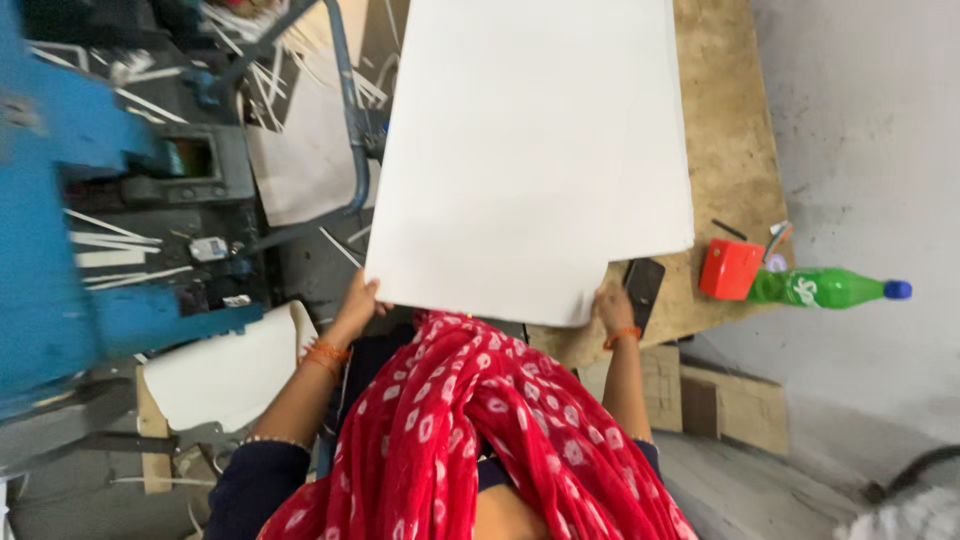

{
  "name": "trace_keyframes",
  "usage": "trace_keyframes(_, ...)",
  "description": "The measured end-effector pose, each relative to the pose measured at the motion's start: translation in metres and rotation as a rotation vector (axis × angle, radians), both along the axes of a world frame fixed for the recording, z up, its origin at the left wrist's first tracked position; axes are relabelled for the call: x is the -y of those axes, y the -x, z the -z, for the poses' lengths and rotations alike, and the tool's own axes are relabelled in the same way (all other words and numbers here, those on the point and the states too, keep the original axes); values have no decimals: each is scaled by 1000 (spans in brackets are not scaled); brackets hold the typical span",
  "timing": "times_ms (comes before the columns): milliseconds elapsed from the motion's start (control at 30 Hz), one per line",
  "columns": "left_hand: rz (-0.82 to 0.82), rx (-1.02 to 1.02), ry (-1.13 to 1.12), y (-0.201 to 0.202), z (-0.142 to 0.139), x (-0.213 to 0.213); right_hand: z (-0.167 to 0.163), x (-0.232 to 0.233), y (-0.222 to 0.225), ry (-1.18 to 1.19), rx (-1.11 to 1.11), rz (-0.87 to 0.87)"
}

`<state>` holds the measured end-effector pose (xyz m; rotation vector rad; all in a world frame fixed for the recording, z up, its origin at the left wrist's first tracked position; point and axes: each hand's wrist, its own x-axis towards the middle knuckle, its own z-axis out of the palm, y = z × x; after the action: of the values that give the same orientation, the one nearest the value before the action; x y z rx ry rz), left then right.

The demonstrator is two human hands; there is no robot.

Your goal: The person repeatedly picks up white paper sheets from a table and places them onto a growing stack. The hands lift each sheet and align it before adding it to the pile.

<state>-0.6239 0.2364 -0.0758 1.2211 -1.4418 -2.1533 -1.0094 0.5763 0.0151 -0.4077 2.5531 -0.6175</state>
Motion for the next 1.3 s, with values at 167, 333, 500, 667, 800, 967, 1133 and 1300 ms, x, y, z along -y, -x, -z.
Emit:
trace_keyframes(167, 54, 143, 458, 24, -77, 12, -5, 29, -28, 410, 360, 213)
trace_keyframes(333, 67, -19, 598, 4, -244, 56, -26, 92, -47, 996, 400, 77)
trace_keyframes(500, 63, -146, 615, -98, -360, 123, -56, 209, -79, 1143, 411, -57)
trace_keyframes(667, -397, -232, 604, -227, -352, 219, -108, 363, -129, 1146, 450, -183)
trace_keyframes(800, -726, -118, 593, -312, -260, 322, -126, 484, -162, 1122, 515, -406)
trace_keyframes(967, -962, 401, 848, -368, -130, 372, -85, 571, -219, 881, 574, -466)
trace_keyframes(1133, -936, 788, 377, -408, -82, 340, -43, 547, -271, 521, 507, -461)
trace_keyframes(1300, -1003, 841, 325, -434, -75, 334, -54, 513, -279, 445, 519, -521)
